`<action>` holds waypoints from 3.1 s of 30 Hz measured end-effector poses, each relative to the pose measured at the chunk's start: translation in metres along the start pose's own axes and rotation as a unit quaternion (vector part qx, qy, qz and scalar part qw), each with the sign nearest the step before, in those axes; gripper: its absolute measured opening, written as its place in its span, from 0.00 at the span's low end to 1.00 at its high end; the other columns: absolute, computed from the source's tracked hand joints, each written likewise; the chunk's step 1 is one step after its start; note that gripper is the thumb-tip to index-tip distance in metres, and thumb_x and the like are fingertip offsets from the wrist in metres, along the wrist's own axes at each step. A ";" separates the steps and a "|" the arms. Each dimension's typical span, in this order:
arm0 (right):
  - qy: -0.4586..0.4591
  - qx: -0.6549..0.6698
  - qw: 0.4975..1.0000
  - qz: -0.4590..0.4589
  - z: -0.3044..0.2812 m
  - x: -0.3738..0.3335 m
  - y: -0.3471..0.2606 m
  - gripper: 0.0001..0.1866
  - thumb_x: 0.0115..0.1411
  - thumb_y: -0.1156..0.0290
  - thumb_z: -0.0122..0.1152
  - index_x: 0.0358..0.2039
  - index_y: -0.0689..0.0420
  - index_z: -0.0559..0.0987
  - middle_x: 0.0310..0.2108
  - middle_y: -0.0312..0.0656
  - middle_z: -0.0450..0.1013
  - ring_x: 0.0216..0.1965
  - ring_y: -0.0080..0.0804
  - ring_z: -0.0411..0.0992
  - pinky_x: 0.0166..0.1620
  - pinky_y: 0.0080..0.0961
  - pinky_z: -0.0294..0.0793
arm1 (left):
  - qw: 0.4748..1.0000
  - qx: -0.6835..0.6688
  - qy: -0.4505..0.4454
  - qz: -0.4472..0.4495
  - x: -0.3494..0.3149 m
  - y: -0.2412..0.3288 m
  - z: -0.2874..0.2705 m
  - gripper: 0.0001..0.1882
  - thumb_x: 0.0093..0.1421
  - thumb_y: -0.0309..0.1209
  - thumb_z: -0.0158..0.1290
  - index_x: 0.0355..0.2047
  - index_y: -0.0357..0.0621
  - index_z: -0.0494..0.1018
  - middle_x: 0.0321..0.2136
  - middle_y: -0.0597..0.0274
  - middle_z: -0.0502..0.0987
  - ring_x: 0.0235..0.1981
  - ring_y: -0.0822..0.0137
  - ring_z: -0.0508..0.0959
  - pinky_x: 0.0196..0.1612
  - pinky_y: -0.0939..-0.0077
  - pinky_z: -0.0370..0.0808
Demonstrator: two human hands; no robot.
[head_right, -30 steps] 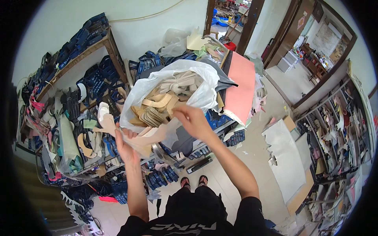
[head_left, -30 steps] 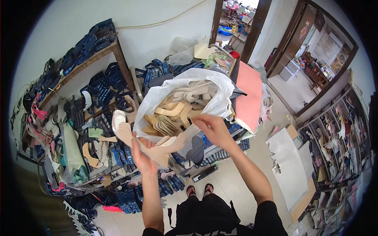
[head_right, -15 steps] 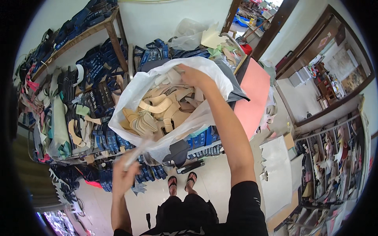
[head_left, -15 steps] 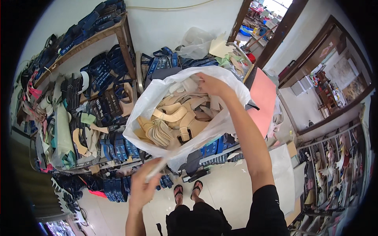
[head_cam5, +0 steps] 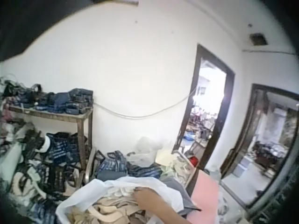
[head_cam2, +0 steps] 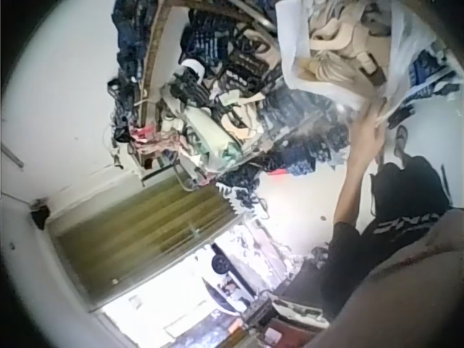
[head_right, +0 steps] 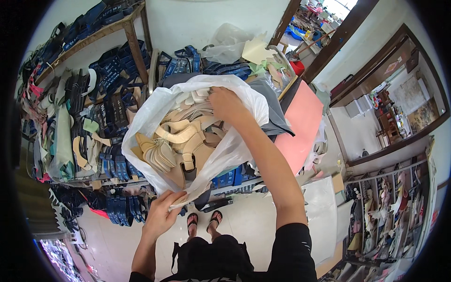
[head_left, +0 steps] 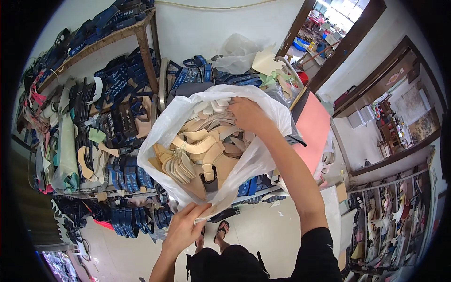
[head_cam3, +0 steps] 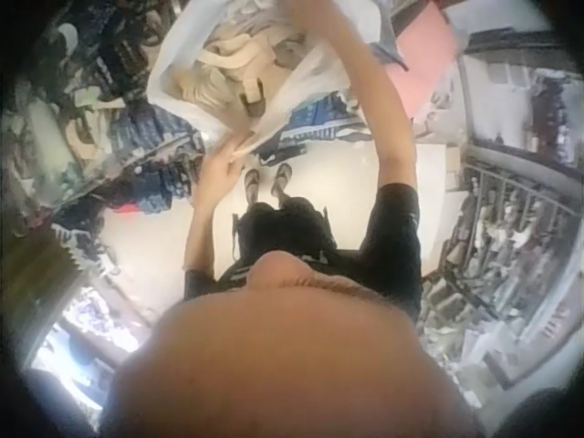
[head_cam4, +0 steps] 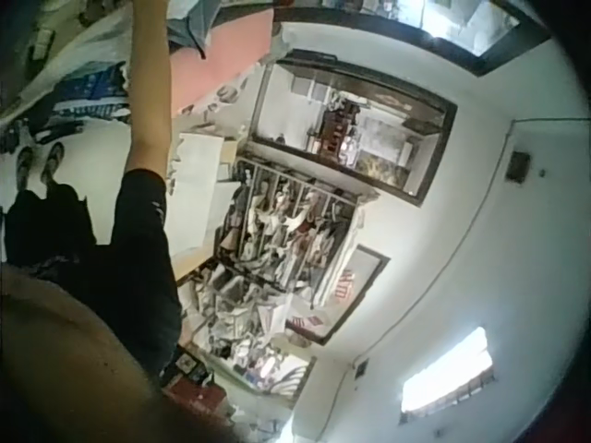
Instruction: The person handles beige shoe insole pieces on a cluttered workbench, folding and inspecting them. They use a yellow marker to write on a piece and then place it into a large white plastic bag filled with similar materials. The person also interacts with a coworker who is holding a phone.
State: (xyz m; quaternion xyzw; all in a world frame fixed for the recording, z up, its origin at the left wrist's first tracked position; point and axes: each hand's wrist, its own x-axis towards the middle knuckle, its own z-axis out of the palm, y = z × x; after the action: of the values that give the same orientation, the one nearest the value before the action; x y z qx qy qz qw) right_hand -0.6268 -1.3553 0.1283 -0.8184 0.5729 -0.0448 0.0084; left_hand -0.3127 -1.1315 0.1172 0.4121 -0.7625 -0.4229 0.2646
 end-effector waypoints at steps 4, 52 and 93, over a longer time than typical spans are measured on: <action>0.054 0.020 0.998 0.005 0.009 0.008 -0.004 0.31 0.45 0.80 0.65 0.54 0.59 0.78 0.52 0.48 0.71 0.53 0.48 0.73 0.56 0.39 0.74 | 1.000 0.014 -0.008 0.010 -0.009 -0.009 0.010 0.20 0.56 0.25 0.56 0.51 0.42 0.76 0.33 0.53 0.77 0.32 0.48 0.80 0.36 0.61 0.77; 0.002 -0.124 0.992 0.023 0.049 -0.059 -0.068 0.19 0.53 0.66 0.65 0.44 0.61 0.78 0.47 0.43 0.74 0.54 0.47 0.70 0.62 0.46 0.63 | 0.996 -0.026 -0.083 0.038 -0.018 -0.009 0.010 0.22 0.53 0.24 0.58 0.51 0.46 0.77 0.33 0.57 0.77 0.30 0.54 0.81 0.34 0.63 0.78; 0.034 0.055 0.998 0.015 0.025 -0.099 -0.160 0.08 0.52 0.67 0.64 0.31 0.56 0.82 0.40 0.44 0.75 0.42 0.40 0.75 0.46 0.38 0.73 | 0.993 -0.035 -0.107 0.047 -0.027 -0.021 0.013 0.25 0.49 0.21 0.60 0.50 0.49 0.79 0.37 0.59 0.79 0.34 0.55 0.82 0.37 0.66 0.80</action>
State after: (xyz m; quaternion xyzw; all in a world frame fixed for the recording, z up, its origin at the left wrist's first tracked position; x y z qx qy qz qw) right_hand -0.5084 -1.2087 0.1080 -0.8061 0.5815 -0.1038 0.0345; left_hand -0.2998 -1.1096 0.0912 0.3186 -0.7897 -0.4779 0.2155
